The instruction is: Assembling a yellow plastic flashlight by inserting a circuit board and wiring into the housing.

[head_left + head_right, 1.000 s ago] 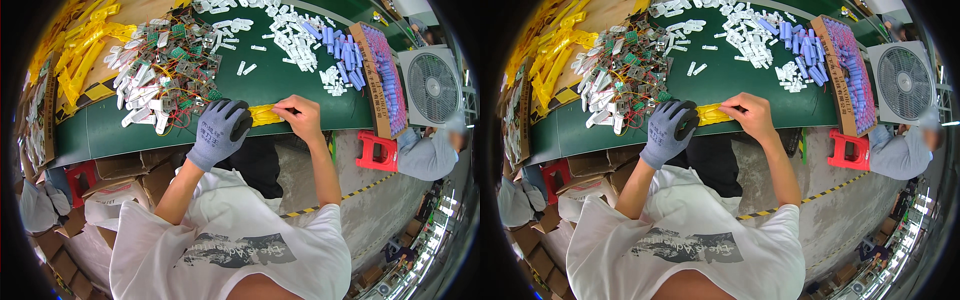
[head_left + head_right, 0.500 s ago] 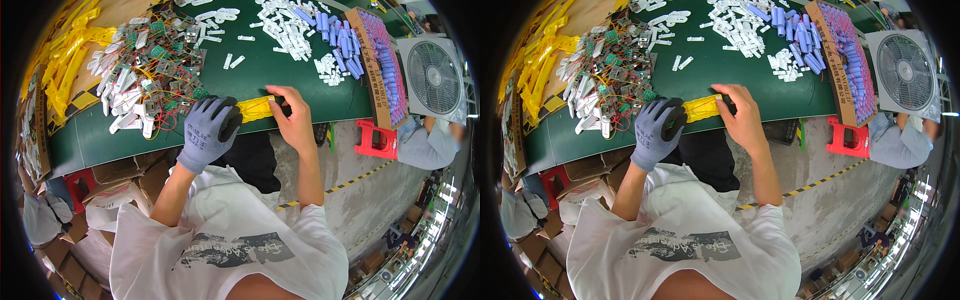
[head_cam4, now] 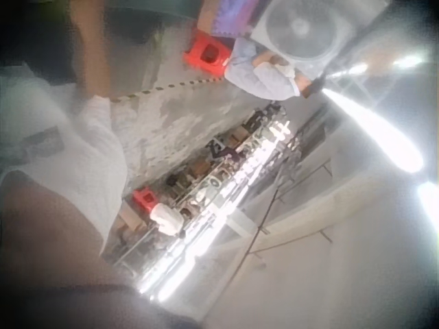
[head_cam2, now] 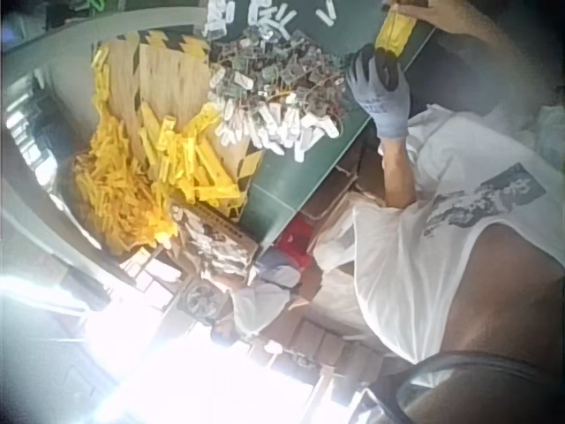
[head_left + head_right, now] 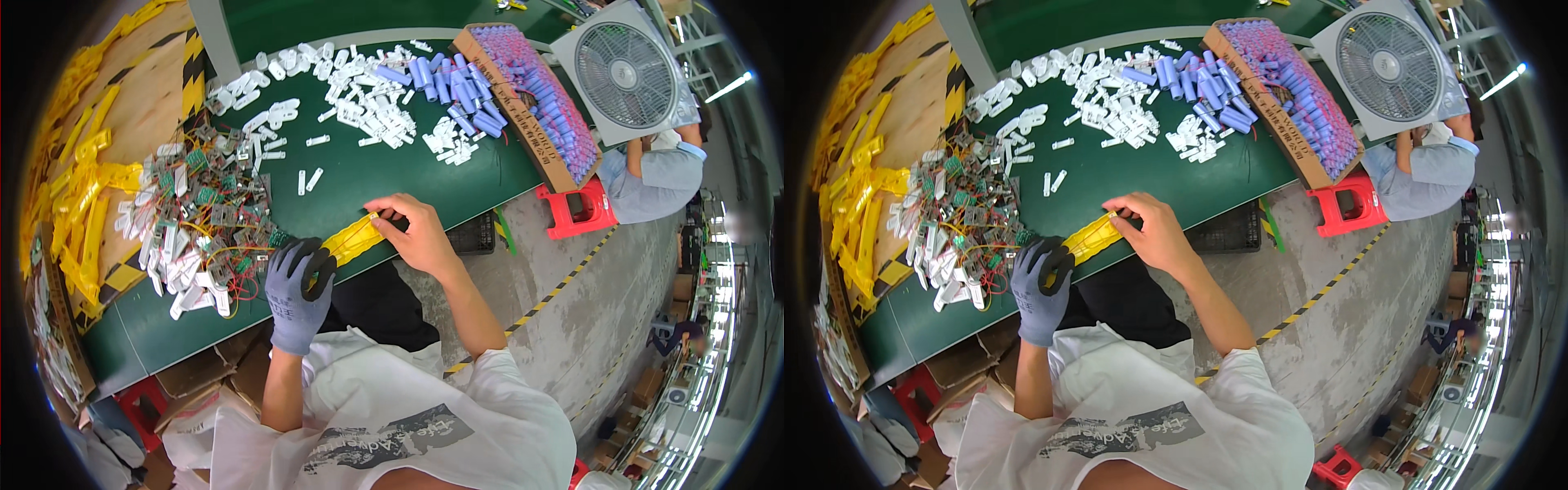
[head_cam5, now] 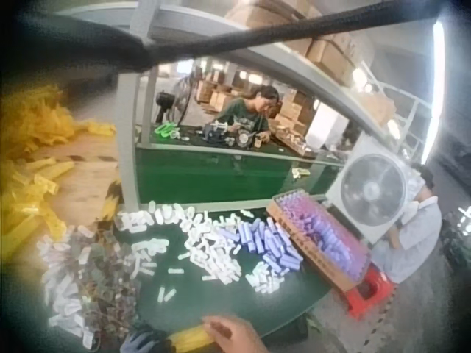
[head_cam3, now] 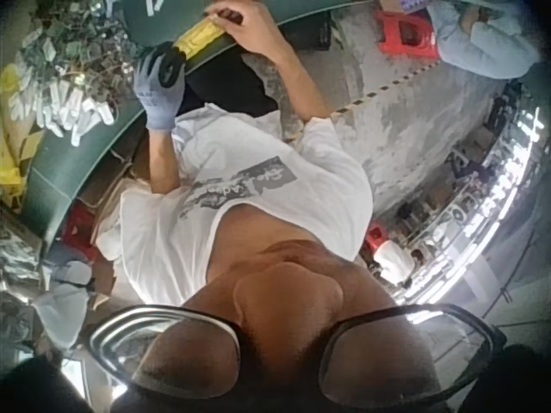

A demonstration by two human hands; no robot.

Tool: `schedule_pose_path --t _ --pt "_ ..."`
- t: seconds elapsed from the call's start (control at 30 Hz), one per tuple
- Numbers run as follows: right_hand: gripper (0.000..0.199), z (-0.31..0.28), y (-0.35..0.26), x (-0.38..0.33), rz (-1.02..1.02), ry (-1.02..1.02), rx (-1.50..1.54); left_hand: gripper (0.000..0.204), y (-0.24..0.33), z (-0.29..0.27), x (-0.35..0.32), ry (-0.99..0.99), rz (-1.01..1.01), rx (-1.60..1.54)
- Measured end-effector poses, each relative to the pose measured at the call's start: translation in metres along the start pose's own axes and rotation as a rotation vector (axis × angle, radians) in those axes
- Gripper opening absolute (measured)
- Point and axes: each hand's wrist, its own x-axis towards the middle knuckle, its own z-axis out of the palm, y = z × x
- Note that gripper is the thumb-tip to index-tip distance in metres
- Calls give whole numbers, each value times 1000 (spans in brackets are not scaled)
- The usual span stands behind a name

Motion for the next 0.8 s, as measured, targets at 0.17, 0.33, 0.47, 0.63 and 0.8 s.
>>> schedule_pose_path --t 0.17,0.33,0.47,0.63,0.8 --pt "17 -43 16 31 111 372 -77 22 -1 4 2 24 -14 -48" --pt "20 -112 61 83 93 432 -770 26 -6 8 1 22 -4 -58" --pt "21 -124 70 95 172 323 -919 26 -4 8 3 32 12 -43" --pt "21 -123 63 97 86 195 -1042 24 -4 8 0 47 11 -56" --pt "22 -92 19 73 114 242 -255 24 -4 7 -2 24 7 -43"
